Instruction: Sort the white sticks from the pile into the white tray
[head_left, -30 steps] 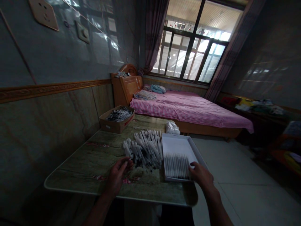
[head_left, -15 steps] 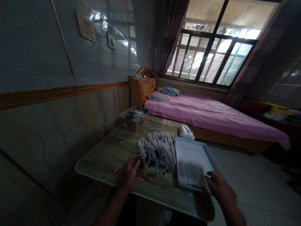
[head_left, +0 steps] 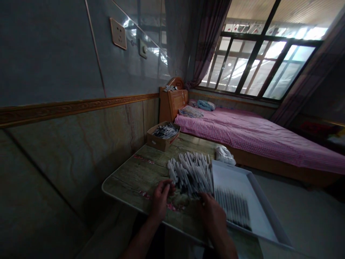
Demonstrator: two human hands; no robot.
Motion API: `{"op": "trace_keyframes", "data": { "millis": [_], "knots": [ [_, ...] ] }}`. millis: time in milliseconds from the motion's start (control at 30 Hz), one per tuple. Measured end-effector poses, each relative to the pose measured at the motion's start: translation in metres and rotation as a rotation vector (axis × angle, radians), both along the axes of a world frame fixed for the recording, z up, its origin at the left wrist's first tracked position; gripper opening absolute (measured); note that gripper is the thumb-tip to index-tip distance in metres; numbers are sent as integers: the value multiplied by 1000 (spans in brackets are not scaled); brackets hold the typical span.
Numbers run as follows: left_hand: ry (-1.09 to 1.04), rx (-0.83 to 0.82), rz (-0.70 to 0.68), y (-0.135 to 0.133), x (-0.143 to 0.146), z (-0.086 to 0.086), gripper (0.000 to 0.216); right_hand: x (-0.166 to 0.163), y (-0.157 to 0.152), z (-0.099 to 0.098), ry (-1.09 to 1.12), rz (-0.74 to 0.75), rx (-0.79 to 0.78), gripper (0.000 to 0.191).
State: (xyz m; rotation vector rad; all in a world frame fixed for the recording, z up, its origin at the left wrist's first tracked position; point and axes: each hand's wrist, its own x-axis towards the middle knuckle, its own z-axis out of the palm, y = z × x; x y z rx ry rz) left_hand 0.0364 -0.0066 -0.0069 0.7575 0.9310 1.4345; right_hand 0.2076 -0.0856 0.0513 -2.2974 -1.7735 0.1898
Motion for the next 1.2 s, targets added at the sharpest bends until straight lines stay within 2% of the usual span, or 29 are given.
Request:
{"op": "trace_keyframes", "data": {
  "millis": [133,333,567,800,900,1000,1133,1200],
  "knots": [
    [15,13,-24,0,0,-1,31,-11,24,8,-76,24,11,25],
    [23,-2,-53,0,0,0,31,-21,50,7,-197,10,-57,20],
    [12,-25,-77,-2,-1,4,32,-31,59,8,-218,31,-98,25],
    [45,-54,-109,-1,3,4,31,-24,59,6,-204,-15,-71,24],
    [115,-82,-146,-2,5,4,39,-26,50,3,-171,-2,-32,25],
    [156,-60,-174,-3,6,5,47,-37,37,-4,-99,75,12,23],
    [189,10,-273,-3,5,0,40,-53,23,-19,110,166,93,21],
    [203,17,-270,-2,5,-4,37,-55,20,-27,251,187,158,22]
  ]
}}
